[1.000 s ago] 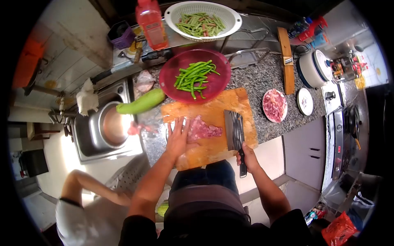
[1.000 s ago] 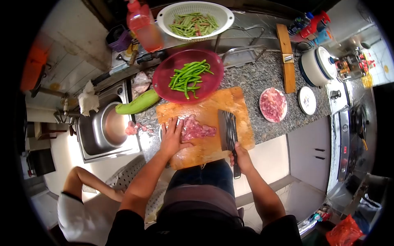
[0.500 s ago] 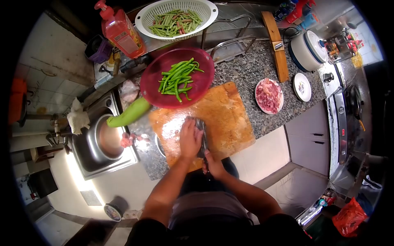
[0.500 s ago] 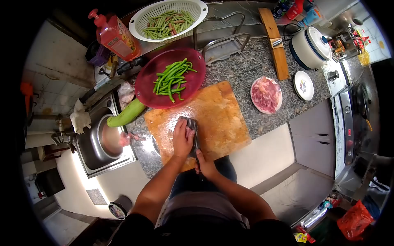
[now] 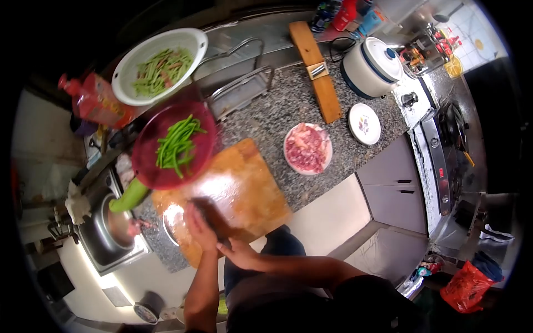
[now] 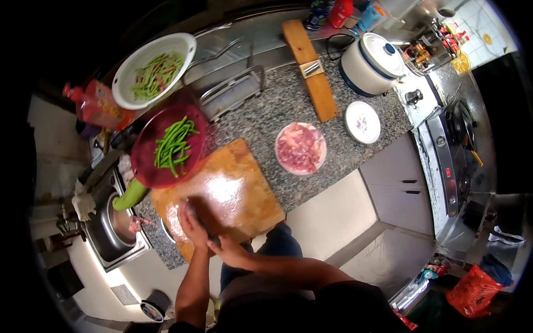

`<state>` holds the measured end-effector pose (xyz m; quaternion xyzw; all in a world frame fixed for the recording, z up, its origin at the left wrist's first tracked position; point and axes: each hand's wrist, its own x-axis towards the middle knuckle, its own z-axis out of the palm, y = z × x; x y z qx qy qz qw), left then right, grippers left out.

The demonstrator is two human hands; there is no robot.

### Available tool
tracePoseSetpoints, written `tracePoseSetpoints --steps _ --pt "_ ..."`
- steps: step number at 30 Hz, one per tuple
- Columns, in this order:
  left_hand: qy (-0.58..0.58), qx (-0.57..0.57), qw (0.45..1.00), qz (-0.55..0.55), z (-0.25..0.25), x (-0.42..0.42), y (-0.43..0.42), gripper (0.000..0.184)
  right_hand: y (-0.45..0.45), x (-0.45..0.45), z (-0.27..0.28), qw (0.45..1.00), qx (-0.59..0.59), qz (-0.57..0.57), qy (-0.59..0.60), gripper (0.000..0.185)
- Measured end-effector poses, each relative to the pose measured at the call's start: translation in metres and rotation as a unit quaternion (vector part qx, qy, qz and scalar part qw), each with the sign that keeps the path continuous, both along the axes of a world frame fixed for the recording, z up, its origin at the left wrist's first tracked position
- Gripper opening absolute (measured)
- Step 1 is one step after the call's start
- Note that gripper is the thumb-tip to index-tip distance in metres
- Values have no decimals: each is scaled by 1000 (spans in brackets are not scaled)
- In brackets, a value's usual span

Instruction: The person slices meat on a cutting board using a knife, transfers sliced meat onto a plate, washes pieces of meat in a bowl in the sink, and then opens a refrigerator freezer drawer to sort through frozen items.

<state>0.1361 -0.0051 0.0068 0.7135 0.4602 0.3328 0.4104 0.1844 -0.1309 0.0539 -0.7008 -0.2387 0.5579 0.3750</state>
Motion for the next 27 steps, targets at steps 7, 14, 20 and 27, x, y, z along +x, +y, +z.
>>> tracePoseSetpoints --steps 7,14,20,27 --pt "-42 -53 997 28 11 60 -37 37 -40 54 -3 985 153 -61 -44 42" --pt "-114 -41 989 -89 66 230 -107 27 -114 180 45 985 21 -172 10 50" --pt "50 216 897 -382 2 319 -126 23 -175 270 14 902 60 -404 140 22" --pt "140 275 842 -443 33 314 -128 42 -238 308 50 874 83 -459 136 15"
